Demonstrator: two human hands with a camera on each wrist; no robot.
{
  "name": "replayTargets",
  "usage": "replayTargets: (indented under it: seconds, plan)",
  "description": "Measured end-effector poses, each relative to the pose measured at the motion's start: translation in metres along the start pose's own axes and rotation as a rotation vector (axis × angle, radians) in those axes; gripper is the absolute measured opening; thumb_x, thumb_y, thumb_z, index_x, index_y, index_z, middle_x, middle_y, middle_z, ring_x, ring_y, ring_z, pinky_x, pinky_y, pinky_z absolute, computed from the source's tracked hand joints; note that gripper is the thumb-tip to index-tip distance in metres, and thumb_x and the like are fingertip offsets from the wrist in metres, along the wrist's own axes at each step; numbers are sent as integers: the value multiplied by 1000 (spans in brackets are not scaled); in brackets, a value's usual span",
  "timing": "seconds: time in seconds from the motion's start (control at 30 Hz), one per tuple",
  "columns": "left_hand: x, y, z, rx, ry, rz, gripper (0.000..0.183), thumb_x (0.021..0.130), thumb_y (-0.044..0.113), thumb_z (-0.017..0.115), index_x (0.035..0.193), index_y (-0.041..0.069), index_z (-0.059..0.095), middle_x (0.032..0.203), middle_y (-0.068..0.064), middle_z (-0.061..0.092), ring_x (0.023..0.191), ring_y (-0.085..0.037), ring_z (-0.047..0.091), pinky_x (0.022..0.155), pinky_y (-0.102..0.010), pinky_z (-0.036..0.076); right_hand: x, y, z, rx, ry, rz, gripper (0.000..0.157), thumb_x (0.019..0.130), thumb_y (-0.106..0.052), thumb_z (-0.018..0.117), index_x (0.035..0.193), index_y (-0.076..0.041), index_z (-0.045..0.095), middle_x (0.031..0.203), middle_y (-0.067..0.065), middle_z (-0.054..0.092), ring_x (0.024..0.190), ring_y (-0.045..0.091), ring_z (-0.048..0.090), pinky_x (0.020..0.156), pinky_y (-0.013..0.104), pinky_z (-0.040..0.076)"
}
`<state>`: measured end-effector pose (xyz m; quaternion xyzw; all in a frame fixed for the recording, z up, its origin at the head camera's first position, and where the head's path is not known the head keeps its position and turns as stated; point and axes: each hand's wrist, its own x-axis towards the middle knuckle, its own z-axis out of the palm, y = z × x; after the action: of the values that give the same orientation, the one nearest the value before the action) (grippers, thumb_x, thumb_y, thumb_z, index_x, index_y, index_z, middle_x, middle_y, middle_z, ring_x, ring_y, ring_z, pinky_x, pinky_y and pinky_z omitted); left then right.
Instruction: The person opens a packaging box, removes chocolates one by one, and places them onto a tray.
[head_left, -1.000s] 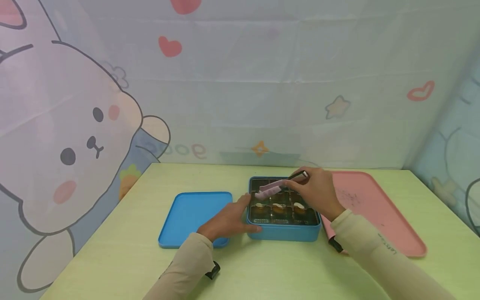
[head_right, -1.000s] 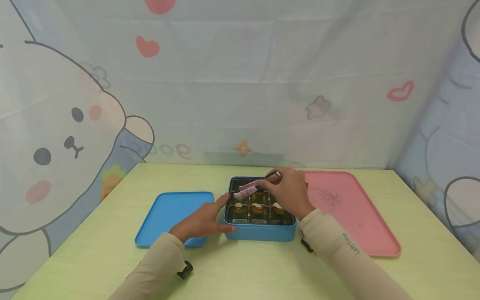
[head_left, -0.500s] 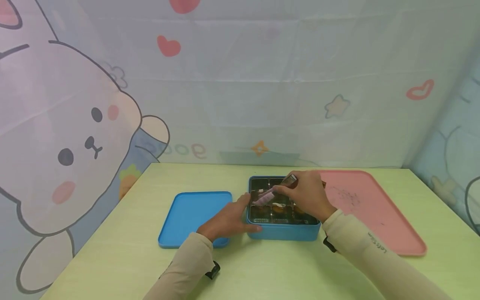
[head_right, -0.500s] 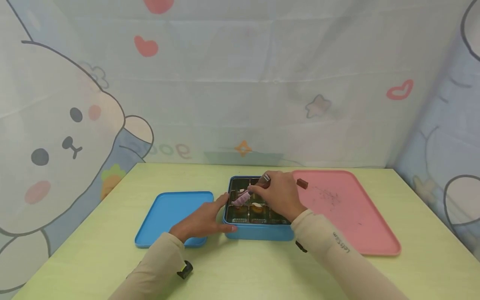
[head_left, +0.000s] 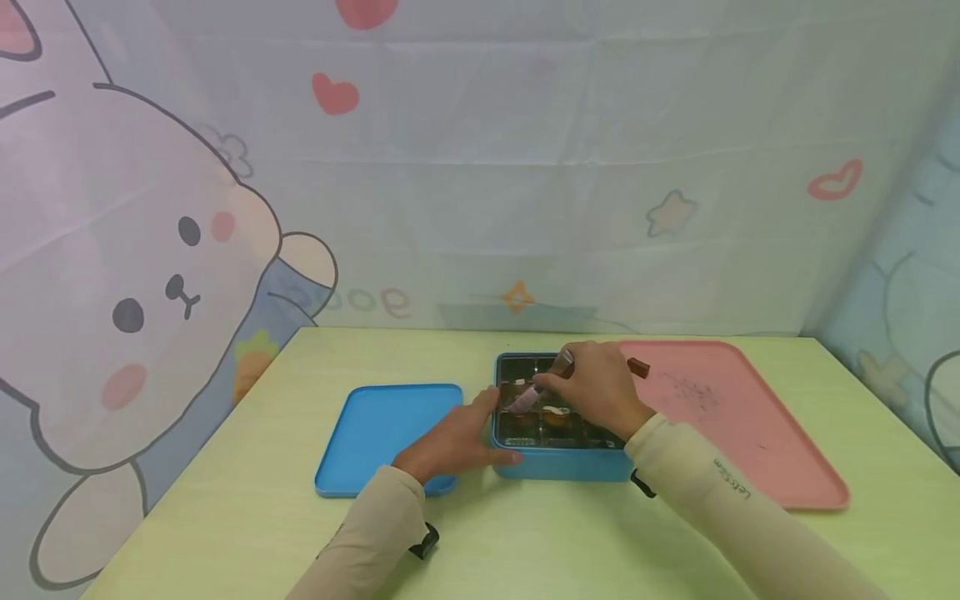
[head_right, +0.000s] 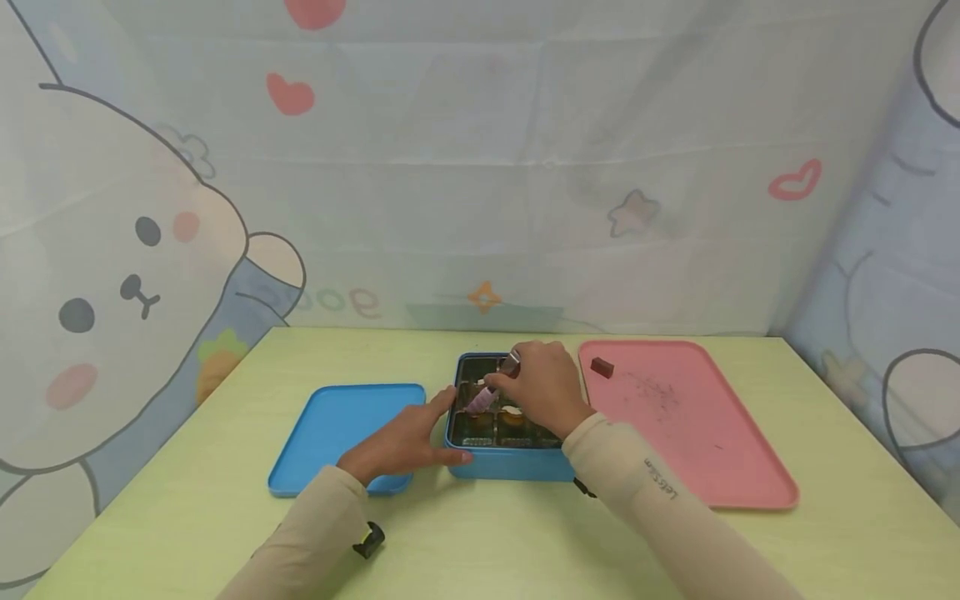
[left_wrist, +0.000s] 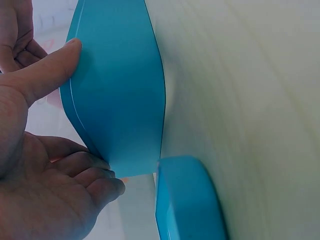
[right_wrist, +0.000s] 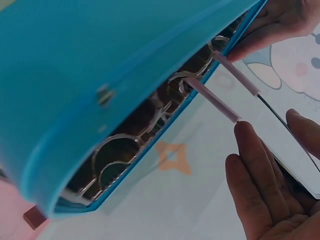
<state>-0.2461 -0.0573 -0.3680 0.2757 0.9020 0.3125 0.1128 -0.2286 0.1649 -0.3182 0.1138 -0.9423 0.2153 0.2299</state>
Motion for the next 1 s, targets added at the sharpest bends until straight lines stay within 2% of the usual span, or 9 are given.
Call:
replayTargets:
  seconds: [0.17,0.57,0.8,0.93,1.0]
  plan:
    - [0,0,0,1,-1,0,107,85,48,79,163,10,15,168,-11,22,153,-36,30,120,-55,36,1,-3,3,-22,33,-33,21,82,-31,83,75,-12,76,68,1,74,55,13,62,52,26,48]
    - [1,-2,2,-5,5,-3,107,85,47,79,162,9,16,168,-11,22,153,-36,29,121,-56,35,-2,1,6,3,79,-33,22,83,-30,82,74,-10,77,69,4,75,59,17,67,55,30,52]
    - [0,-1,1,-6,2,-11,107,85,47,79,163,11,16,169,-9,22,154,-35,29,121,-56,35,-5,4,-2,63,82,8,21,85,-32,81,78,-12,77,70,3,76,60,15,66,51,26,45]
    - [0,-1,0,-7,-8,-24,107,85,48,79,163,13,15,169,-8,21,154,-34,27,121,-56,35,-8,10,-6,110,98,21,20,85,-29,81,82,-9,77,72,6,76,62,16,68,52,29,51]
    - [0,-1,0,-10,-12,-32,107,85,48,79,163,14,14,169,-7,20,155,-33,26,121,-55,34,-9,13,-8,130,111,13,20,85,-27,81,83,-8,77,72,7,76,61,16,69,58,31,55]
